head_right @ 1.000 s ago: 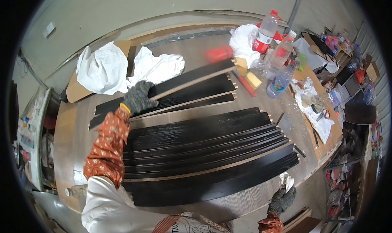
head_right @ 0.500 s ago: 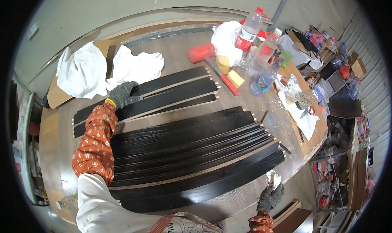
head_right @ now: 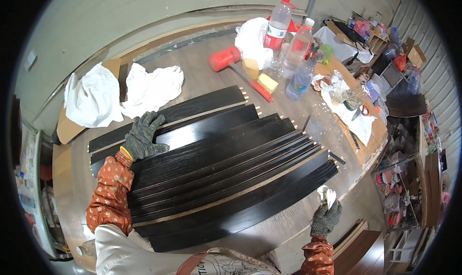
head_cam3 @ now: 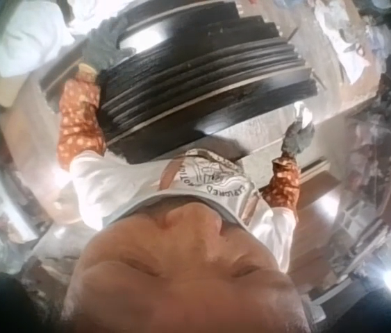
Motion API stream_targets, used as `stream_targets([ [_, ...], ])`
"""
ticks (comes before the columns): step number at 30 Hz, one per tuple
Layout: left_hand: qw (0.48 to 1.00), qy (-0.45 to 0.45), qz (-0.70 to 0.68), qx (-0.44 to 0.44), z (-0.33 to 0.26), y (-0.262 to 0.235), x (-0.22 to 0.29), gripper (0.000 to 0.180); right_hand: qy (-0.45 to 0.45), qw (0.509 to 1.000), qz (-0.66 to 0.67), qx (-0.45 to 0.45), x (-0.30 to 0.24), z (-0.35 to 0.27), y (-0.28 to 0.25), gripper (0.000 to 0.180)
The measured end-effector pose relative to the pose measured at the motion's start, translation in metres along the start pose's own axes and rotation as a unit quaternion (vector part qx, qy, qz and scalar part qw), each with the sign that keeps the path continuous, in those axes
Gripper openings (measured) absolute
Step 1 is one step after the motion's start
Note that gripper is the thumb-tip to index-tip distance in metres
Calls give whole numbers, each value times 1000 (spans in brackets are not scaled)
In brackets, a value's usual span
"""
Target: The person wipes long black wood panels with a white cloth and a liquid from a bottle, handling the panels one by one on a workbench.
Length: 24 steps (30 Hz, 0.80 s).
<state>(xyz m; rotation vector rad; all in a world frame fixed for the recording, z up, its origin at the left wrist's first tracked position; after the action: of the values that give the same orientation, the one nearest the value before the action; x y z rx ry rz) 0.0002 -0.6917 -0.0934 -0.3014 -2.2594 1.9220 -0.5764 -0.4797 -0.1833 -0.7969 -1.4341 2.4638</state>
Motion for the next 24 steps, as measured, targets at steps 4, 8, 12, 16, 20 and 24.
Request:
stream_targets([
  [4, 1000, 17, 7, -9, -22, 14, -2, 74, -31, 999, -31, 3, -3, 3, 2, 39],
  [8, 992, -100, -64, 31, -26, 33, -15, 64, 1, 1000, -1, -14, 18, 1, 15, 49],
  [12, 985, -99, -123, 67, -19, 17, -5, 66, -4, 1000, 18, -19, 28, 1, 11, 61],
  [16, 985, -128, -108, 46, -26, 28, -13, 72, -50, 997, -12, -61, 4, 1, 5, 55],
  [20, 976, -146, -158, 20, -13, 5, -18, 69, -115, 984, -100, -94, -41, -11, -23, 56],
  [24, 970, -160, -181, 16, -5, 1, -41, 68, -90, 991, -73, -73, -41, -7, -6, 54],
])
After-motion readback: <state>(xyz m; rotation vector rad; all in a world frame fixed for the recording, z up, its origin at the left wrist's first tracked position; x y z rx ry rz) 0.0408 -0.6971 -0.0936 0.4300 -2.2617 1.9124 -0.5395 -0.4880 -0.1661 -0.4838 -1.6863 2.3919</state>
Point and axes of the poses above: each hand's wrist, its own z-axis towards the middle knuckle, its own y-axis out of the palm, x = y × z, the point moved 4 cm from there along z, towards the middle knuckle, and after that the axes turned 5 degrees about -x, right-handed, at the moved point
